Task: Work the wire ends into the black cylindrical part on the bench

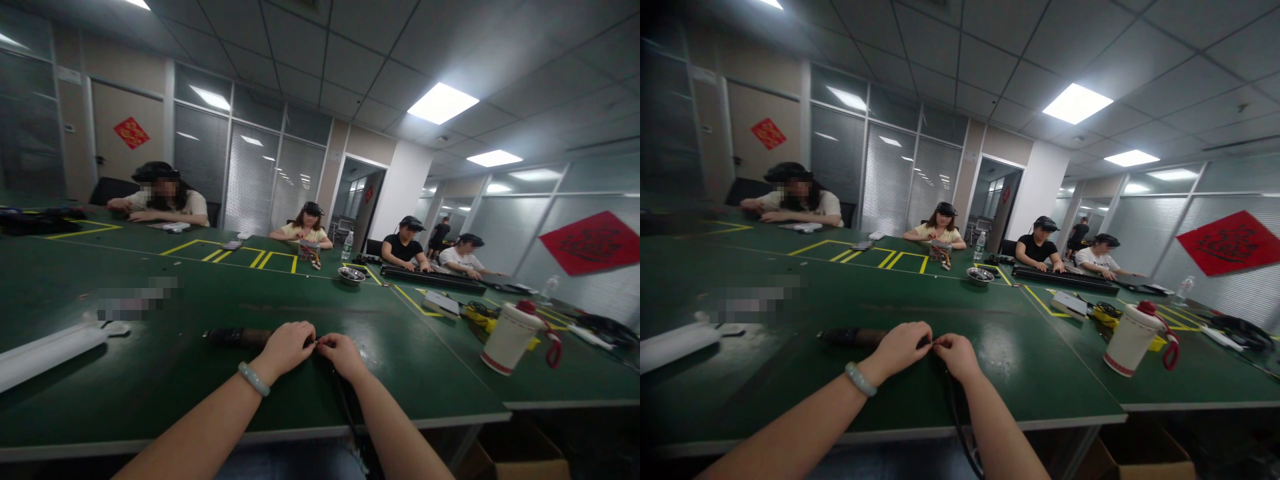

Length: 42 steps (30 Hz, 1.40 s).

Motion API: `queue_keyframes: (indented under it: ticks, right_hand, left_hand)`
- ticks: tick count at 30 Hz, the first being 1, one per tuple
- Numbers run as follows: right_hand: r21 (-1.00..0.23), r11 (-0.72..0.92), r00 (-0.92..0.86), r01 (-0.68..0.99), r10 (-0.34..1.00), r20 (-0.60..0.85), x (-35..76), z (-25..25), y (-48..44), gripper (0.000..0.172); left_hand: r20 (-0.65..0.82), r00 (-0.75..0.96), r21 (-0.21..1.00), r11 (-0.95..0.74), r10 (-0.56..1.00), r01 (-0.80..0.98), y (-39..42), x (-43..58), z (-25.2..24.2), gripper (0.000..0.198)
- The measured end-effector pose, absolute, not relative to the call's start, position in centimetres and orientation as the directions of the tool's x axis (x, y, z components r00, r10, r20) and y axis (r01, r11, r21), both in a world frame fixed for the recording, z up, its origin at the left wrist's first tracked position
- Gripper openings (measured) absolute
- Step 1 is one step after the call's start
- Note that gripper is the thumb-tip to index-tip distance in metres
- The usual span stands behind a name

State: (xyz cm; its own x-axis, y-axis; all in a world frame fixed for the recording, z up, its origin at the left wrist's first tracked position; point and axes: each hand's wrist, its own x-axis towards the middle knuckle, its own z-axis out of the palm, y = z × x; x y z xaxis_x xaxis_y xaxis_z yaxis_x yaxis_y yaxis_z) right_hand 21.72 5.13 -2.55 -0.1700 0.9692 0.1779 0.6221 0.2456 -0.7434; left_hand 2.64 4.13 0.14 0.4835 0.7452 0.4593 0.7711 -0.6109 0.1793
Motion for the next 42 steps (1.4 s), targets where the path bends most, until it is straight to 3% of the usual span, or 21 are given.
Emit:
queue_keyframes:
  ticks: [20,31,42]
  right_hand:
    - [-0.741,0.271,-0.191,0.614,0.962,0.193,21.6,-1.7,4.5,0.020]
    - [-0.754,0.272,-0.198,0.597,0.962,0.190,21.8,-2.4,5.1,0.021]
    - [-0.798,0.251,-0.187,0.548,0.967,0.175,22.1,-3.6,6.0,0.021]
  left_hand:
    - [0.469,0.536,0.068,-0.634,0.702,0.771,4.4,3.1,-0.3,0.003]
    - [0.482,0.495,0.140,-0.621,0.723,0.771,4.3,3.0,-0.4,0.005]
    - [0.444,0.492,0.133,-0.598,0.749,0.790,4.3,3.1,-0.3,0.005]
